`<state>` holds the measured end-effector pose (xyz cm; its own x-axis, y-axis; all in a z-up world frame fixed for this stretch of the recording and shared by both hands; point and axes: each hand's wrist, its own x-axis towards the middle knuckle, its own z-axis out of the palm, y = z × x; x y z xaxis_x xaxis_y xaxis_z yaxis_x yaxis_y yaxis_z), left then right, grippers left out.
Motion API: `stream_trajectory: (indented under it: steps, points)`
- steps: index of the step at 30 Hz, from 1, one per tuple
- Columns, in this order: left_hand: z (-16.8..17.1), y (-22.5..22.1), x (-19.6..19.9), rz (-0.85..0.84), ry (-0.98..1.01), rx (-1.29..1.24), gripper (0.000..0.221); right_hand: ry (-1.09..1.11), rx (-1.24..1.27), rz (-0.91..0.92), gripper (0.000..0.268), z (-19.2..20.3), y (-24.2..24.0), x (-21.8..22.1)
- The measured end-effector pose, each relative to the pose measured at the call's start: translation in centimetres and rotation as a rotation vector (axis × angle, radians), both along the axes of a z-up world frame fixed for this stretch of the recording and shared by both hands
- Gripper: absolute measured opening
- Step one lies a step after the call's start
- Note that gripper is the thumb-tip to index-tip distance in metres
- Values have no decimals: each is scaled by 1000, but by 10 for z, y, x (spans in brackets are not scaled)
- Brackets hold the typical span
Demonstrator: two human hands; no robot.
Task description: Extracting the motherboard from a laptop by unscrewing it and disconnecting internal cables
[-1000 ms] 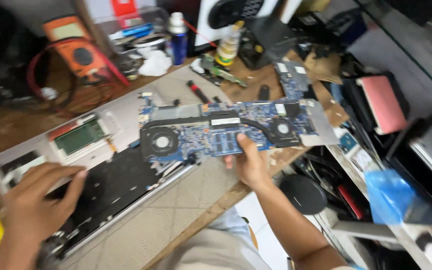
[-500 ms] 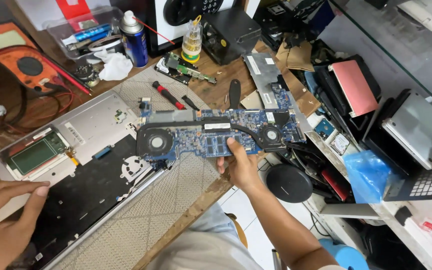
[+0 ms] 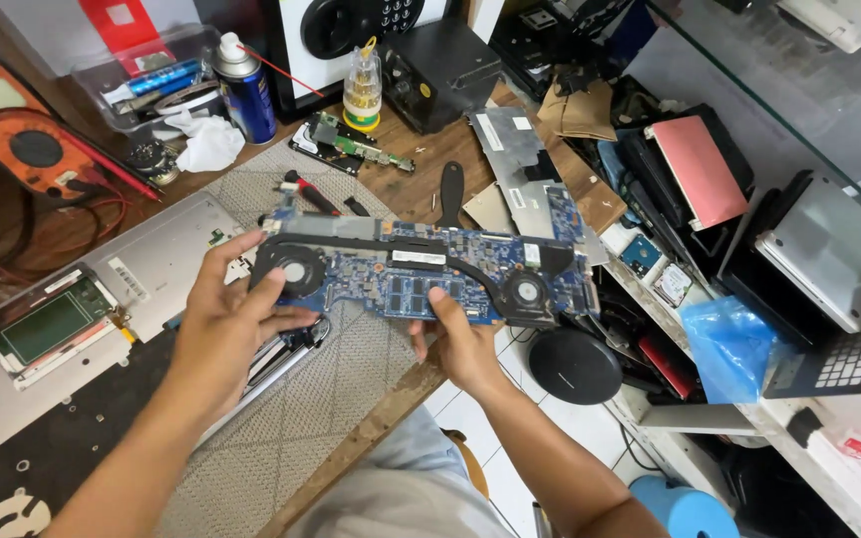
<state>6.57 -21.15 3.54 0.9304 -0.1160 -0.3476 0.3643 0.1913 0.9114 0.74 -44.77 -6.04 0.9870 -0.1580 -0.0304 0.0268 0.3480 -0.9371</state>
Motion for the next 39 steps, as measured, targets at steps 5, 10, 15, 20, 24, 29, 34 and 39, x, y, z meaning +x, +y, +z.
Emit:
stream_trajectory:
  steps: [5,10,15,20,24,29,34,39]
  points:
    - [-11,-20,7,45,-88,-92,45,-190,-142,5,28,-10,-27,-15]
    - [-4,-26,16,108,-45,-173,46,-286,-122,94,22,11,-42,-21]
    - [-8,-25,30,149,-31,-208,48,-357,130,70,47,5,-65,-10]
    - [-14,-28,46,179,-48,-239,48,-139,221,-202,55,-20,-96,-8]
    - [-23,-33,64,162,-64,-205,45,-75,174,-424,47,-5,-116,-11]
    - [-30,-56,83,124,-87,-178,41,-81,9,-442,29,16,-128,-14]
    - [-35,-80,97,122,-102,-167,39,-28,-291,-466,22,9,-161,-23]
    - [-34,-90,104,62,26,-49,45,58,-155,-465,18,-11,-181,-32]
